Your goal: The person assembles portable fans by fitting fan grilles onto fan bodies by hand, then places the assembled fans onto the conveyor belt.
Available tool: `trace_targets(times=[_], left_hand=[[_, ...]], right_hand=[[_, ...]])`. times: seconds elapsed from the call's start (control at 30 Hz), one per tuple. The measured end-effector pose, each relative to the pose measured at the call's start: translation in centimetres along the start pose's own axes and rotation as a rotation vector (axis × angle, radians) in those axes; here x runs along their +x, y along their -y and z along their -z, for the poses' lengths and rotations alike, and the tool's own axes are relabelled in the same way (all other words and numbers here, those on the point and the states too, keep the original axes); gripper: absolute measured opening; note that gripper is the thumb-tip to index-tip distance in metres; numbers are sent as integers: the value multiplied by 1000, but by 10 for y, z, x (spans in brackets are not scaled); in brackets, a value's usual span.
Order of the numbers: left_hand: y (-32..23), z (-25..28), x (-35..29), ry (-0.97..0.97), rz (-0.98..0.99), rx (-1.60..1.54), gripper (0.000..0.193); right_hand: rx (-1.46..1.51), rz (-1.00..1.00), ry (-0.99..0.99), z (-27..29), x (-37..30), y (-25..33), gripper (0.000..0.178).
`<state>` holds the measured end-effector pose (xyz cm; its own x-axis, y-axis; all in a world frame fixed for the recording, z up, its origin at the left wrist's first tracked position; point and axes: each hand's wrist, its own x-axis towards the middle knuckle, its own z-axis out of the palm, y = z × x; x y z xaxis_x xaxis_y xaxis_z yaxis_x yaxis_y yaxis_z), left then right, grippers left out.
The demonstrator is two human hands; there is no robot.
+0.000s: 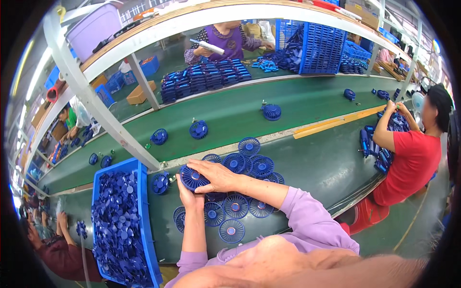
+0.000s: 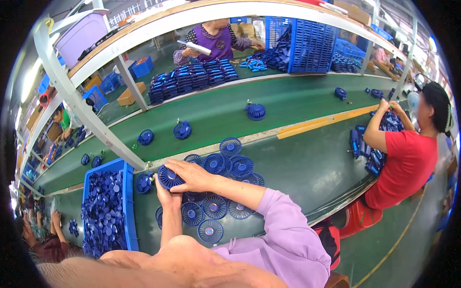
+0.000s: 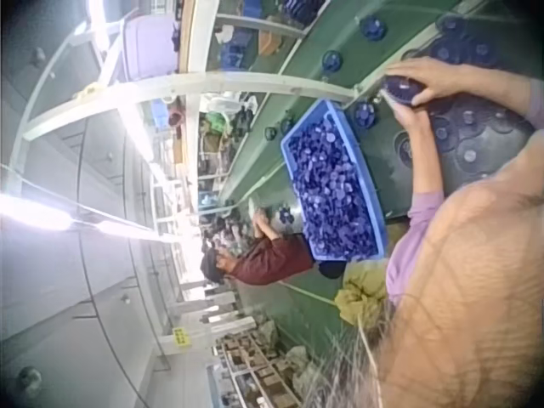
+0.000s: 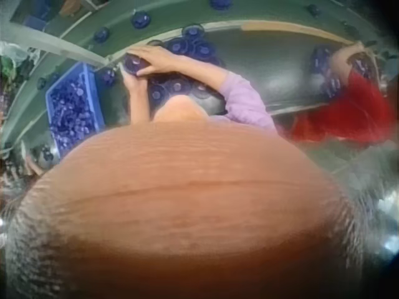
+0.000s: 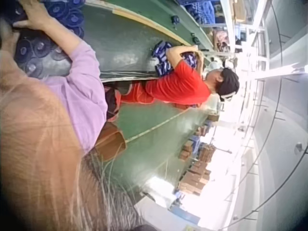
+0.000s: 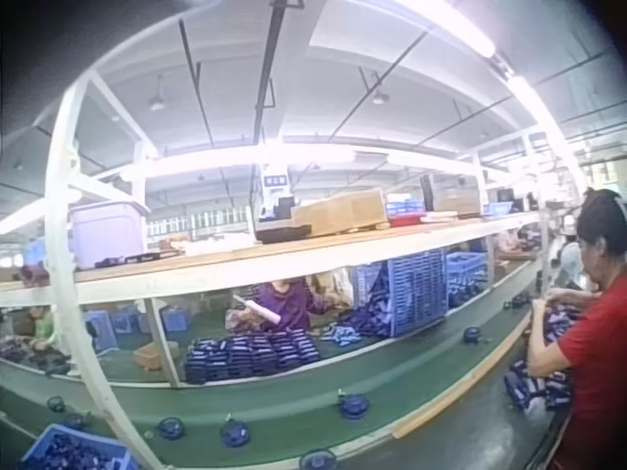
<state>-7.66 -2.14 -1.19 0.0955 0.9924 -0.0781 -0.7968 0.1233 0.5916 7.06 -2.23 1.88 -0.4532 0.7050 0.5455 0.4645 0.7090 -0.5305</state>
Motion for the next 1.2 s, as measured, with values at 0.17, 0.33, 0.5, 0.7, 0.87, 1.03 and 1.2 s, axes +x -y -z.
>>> trace_targets(times=[0.17, 0.33, 0.5, 0.7, 0.87, 1.03, 1.2], left_hand=[[-3, -18, -5, -16, -103, 87, 48], [2, -34, -15, 50, -609, 668, 44], [4, -35, -13, 147, -1053, 1125, 37], [11, -31, -3, 96, -679, 701, 34], [36, -33, 12, 101, -727, 812, 28], [37, -62, 50, 232, -922, 1006, 28], [47, -56, 112, 341, -714, 1060, 36]], right_hand=[[85, 1, -43, 2, -6, -11, 80], [448, -195, 25, 11, -2, 2, 67], [631, -247, -51, -2, -8, -10, 48], [531, -233, -39, 2, -18, 0, 72], [647, -286, -320, -21, -10, -6, 56], [796, -217, -440, 1, 8, -30, 47], [748, -427, -406, 26, 31, -88, 41]])
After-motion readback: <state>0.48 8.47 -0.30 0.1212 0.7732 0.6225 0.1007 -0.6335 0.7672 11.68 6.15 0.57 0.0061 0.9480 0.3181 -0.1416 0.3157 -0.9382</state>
